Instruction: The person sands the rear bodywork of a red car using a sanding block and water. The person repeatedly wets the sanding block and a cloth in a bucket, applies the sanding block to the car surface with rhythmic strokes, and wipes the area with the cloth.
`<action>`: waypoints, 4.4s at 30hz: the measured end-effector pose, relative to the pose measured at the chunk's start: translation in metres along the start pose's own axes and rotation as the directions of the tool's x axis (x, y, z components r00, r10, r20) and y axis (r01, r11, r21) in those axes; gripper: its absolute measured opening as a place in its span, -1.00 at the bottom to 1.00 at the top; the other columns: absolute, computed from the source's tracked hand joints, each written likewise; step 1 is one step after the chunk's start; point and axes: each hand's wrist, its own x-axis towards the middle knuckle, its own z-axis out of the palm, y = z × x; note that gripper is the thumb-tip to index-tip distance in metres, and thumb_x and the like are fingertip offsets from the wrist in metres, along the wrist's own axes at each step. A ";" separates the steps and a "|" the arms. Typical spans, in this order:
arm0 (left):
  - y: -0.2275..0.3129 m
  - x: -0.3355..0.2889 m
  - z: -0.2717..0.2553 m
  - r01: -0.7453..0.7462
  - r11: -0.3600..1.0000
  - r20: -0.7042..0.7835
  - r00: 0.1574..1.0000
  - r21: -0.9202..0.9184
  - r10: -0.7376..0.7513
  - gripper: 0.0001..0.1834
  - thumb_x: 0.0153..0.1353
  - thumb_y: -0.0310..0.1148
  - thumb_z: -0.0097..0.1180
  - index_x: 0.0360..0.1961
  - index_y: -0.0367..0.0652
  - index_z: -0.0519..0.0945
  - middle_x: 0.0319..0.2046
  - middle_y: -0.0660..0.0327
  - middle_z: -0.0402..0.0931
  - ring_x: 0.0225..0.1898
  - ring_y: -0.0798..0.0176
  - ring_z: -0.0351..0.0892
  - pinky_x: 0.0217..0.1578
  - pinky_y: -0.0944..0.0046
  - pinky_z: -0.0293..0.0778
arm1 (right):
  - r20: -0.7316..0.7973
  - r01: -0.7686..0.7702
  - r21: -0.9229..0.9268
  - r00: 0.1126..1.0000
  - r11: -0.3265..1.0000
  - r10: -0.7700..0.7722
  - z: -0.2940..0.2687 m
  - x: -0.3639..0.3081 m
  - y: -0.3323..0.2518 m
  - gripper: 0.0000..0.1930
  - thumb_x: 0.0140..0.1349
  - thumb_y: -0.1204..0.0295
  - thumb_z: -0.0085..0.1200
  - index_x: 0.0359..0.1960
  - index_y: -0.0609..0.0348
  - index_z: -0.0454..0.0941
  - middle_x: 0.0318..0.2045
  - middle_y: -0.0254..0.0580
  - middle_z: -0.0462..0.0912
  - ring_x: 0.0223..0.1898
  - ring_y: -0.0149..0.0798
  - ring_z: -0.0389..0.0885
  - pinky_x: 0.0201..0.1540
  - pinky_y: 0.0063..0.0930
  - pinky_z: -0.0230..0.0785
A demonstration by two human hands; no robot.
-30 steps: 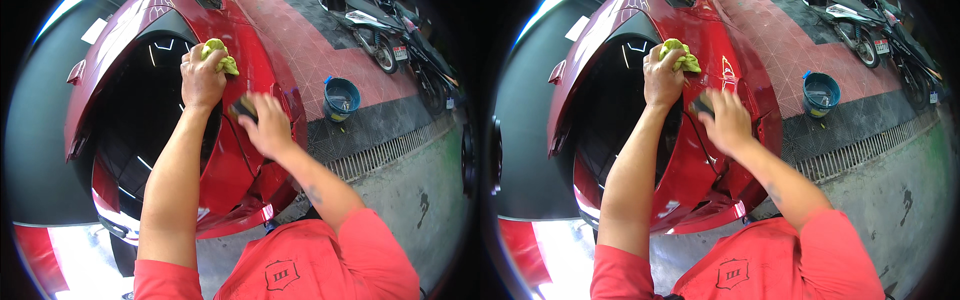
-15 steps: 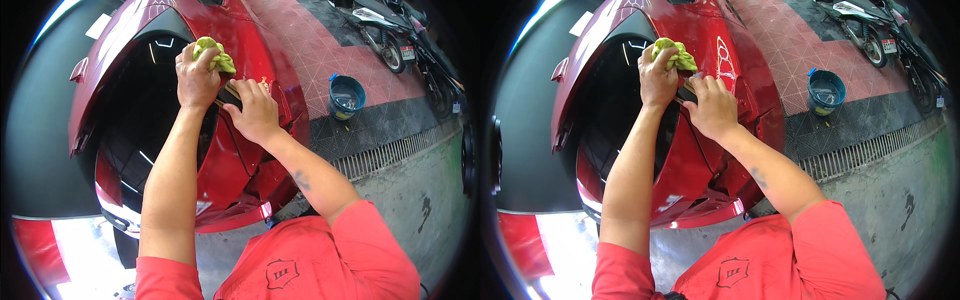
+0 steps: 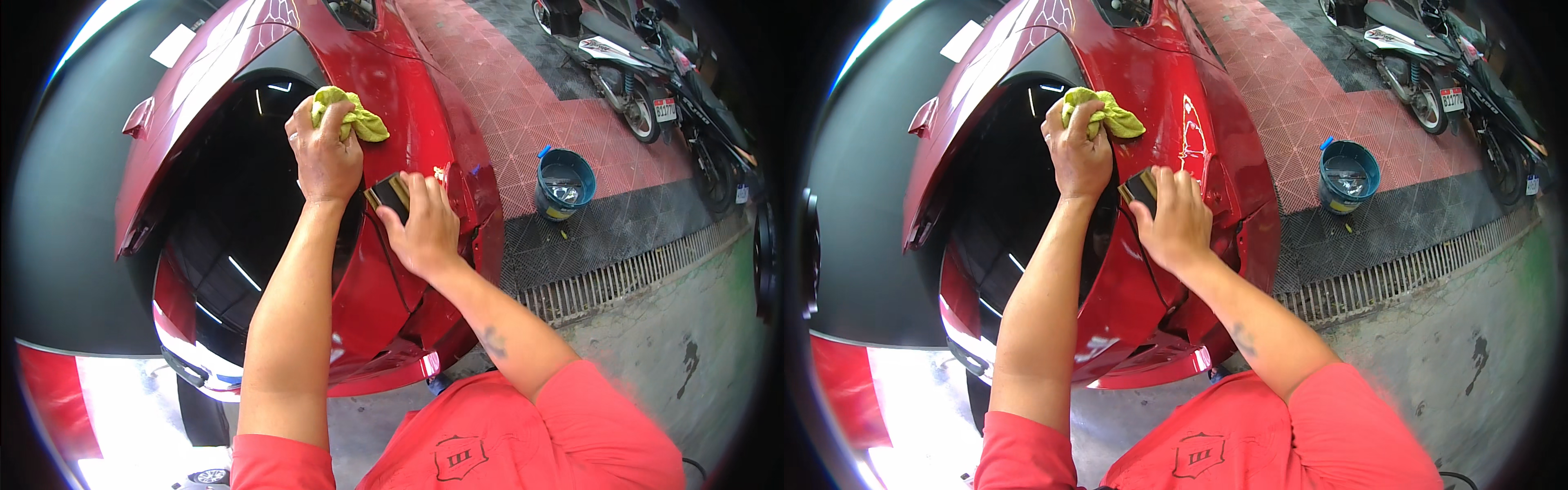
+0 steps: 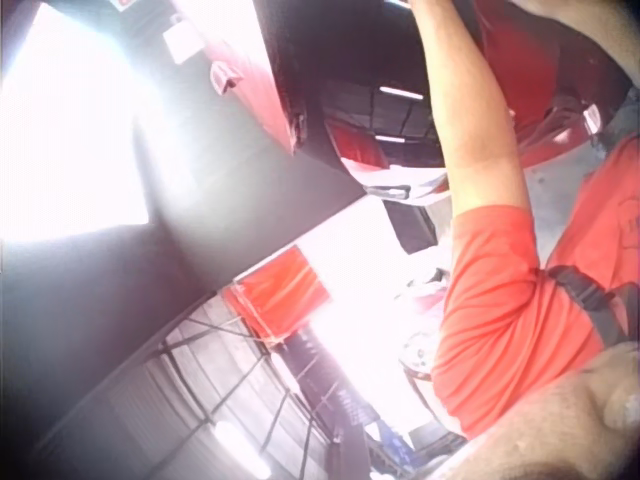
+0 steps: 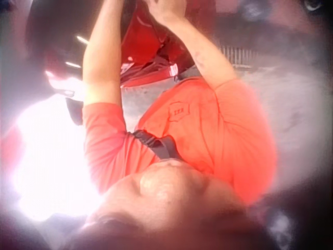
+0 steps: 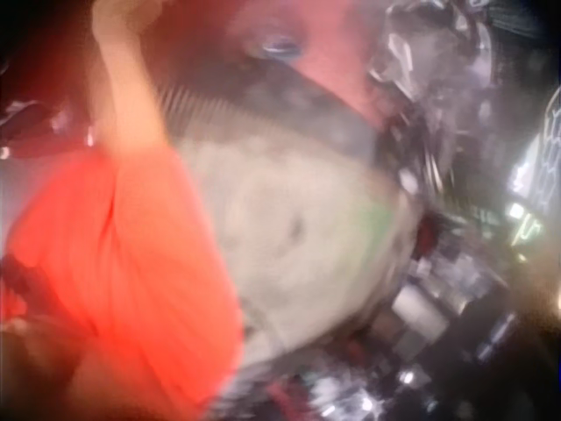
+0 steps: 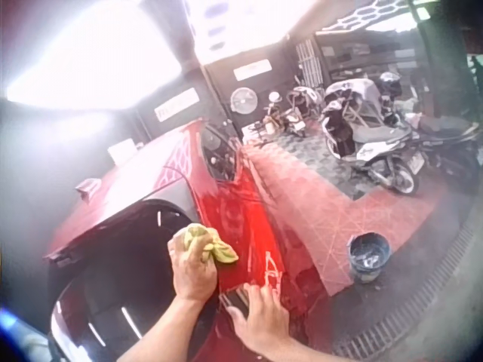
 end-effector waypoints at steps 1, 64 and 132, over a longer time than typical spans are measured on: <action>0.003 0.001 -0.001 -0.008 1.000 -0.003 1.000 -0.011 0.008 -0.57 0.19 -0.56 0.38 0.07 0.08 0.80 0.30 -0.03 0.54 0.35 -0.30 0.47 0.39 -0.20 0.46 | -0.010 -0.013 -0.022 1.000 1.000 0.013 0.000 0.013 0.002 -0.43 0.35 0.16 0.48 0.27 0.06 0.51 0.15 0.04 0.64 0.26 0.25 0.66 0.21 0.20 0.59; 0.026 0.004 0.015 -0.196 0.953 0.250 0.959 0.232 0.137 -0.61 0.33 -0.13 0.44 0.18 0.25 0.79 0.32 0.17 0.59 0.37 -0.13 0.57 0.32 -0.19 0.50 | -0.112 0.023 -0.271 0.992 0.962 -0.055 -0.037 -0.044 0.020 -0.42 0.29 0.22 0.52 0.28 0.10 0.60 0.08 0.03 0.66 0.16 0.22 0.69 0.20 0.08 0.59; 0.014 -0.007 -0.005 -0.168 0.931 0.300 0.951 0.325 0.067 -0.41 0.11 0.01 0.66 0.14 0.13 0.77 0.32 0.19 0.53 0.39 -0.06 0.50 0.35 -0.15 0.45 | 0.230 0.196 -0.168 0.961 0.966 -0.154 -0.048 0.017 0.065 -0.41 0.28 0.14 0.49 0.28 0.02 0.59 0.02 -0.04 0.61 0.15 0.12 0.69 0.12 0.09 0.67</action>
